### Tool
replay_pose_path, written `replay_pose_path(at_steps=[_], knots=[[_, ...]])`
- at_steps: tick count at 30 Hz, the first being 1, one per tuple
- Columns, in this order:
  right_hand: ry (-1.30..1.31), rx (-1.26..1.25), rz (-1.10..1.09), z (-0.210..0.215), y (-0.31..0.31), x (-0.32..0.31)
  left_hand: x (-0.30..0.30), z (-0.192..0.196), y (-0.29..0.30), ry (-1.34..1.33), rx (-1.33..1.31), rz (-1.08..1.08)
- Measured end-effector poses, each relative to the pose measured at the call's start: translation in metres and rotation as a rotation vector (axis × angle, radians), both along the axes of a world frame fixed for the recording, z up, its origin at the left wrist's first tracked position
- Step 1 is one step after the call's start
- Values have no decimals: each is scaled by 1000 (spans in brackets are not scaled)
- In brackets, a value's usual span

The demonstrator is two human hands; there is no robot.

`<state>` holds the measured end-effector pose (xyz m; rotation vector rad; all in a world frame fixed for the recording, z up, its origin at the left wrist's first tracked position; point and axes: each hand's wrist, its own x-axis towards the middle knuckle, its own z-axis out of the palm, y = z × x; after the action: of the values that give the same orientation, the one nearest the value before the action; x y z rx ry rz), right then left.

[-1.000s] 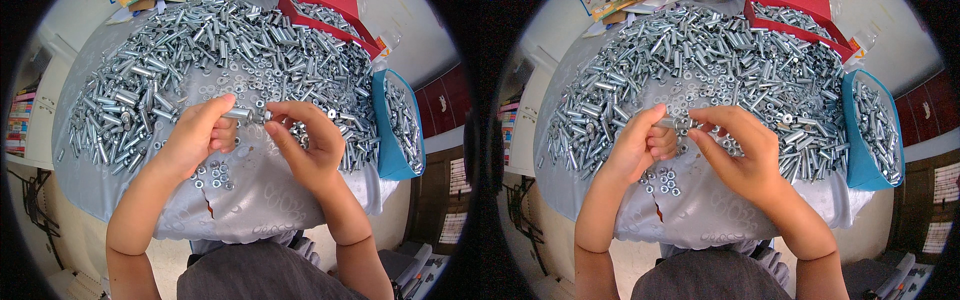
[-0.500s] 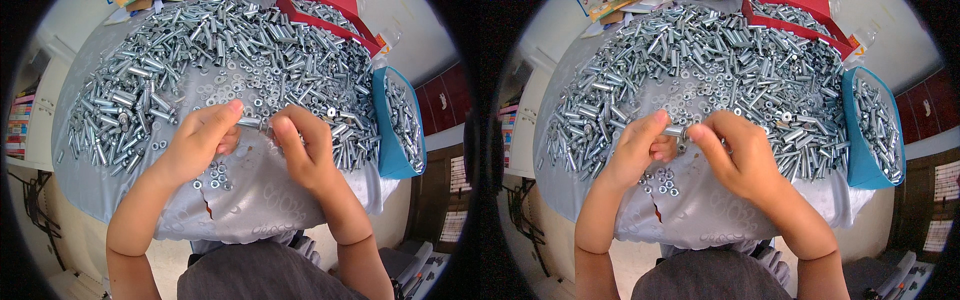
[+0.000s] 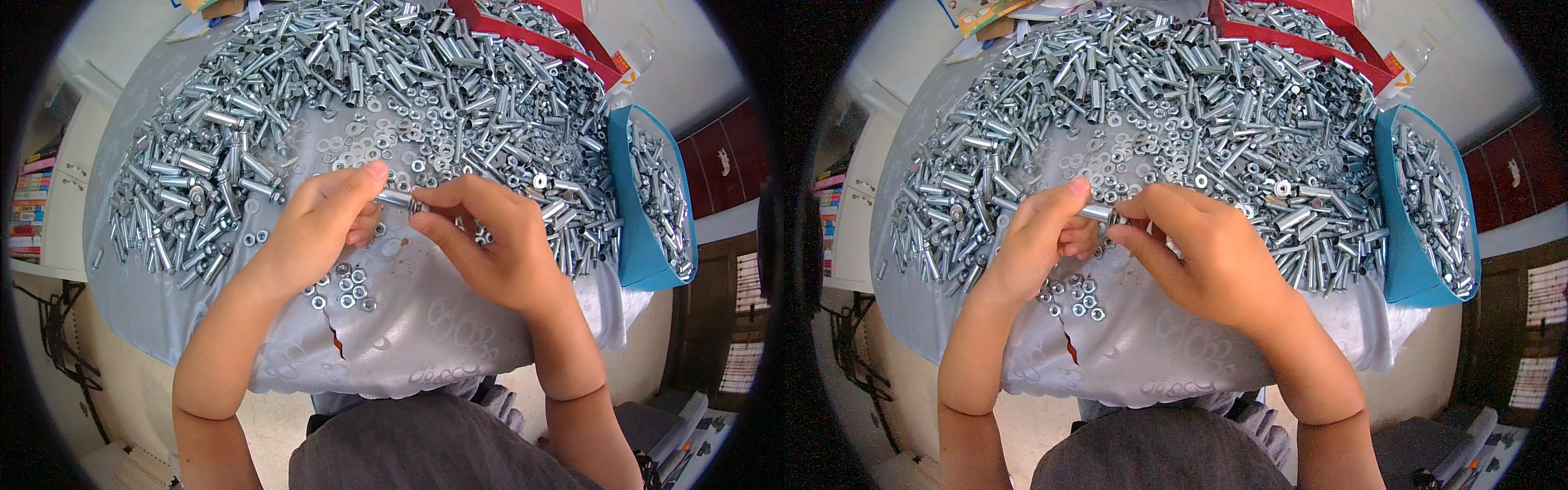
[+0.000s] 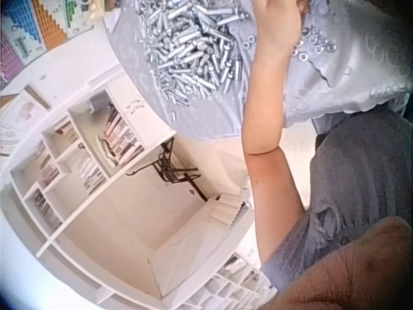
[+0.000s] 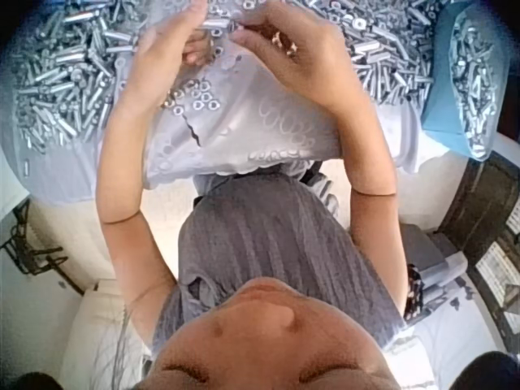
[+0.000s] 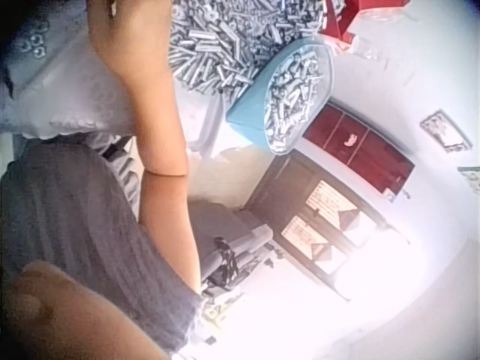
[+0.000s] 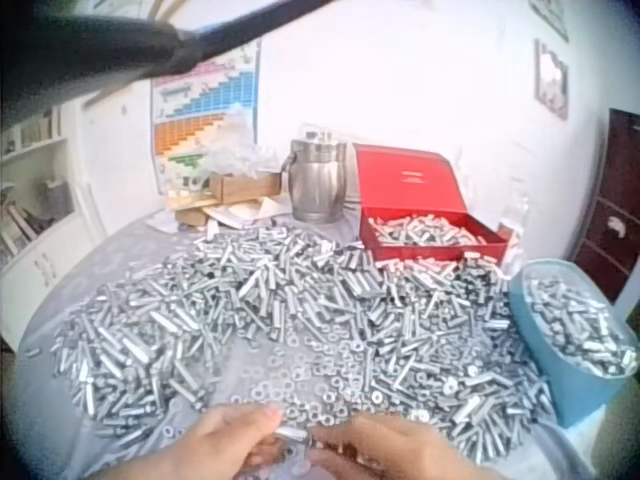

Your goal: The person repeatedly picks up bolts and washers from a large pile on a table, places a washer onto the bolt, and then screws a nut onto the bolt by hand. The person handles the fasteners one at a time, assembling them into complete units.

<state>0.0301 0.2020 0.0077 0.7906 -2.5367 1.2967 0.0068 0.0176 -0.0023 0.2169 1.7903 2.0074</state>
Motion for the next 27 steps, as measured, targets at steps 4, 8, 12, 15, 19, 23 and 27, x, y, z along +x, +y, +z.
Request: replay_pose_path(at_steps=[4,8,12,15,19,23,27], knots=[[-8,-5,-14,5,-2,0,3,0,-2,-57,56,-33],[94,47,-6,3,-1,-1,2,-2,-2,-54,137,-10],[15,22,22,4,2,1,4,0,-1,-31,106,-18],[156,19,86,-4,3,-5,5,2,-1,-27,99,-28],[-20,-21,89,3,8,-2,6,1,-3,-26,106,-62],[5,-45,62,-1,2,-1,7,3,0,-57,101,-30],[-8,-131,123,0,7,-4,9,-3,2,3,47,-52]])
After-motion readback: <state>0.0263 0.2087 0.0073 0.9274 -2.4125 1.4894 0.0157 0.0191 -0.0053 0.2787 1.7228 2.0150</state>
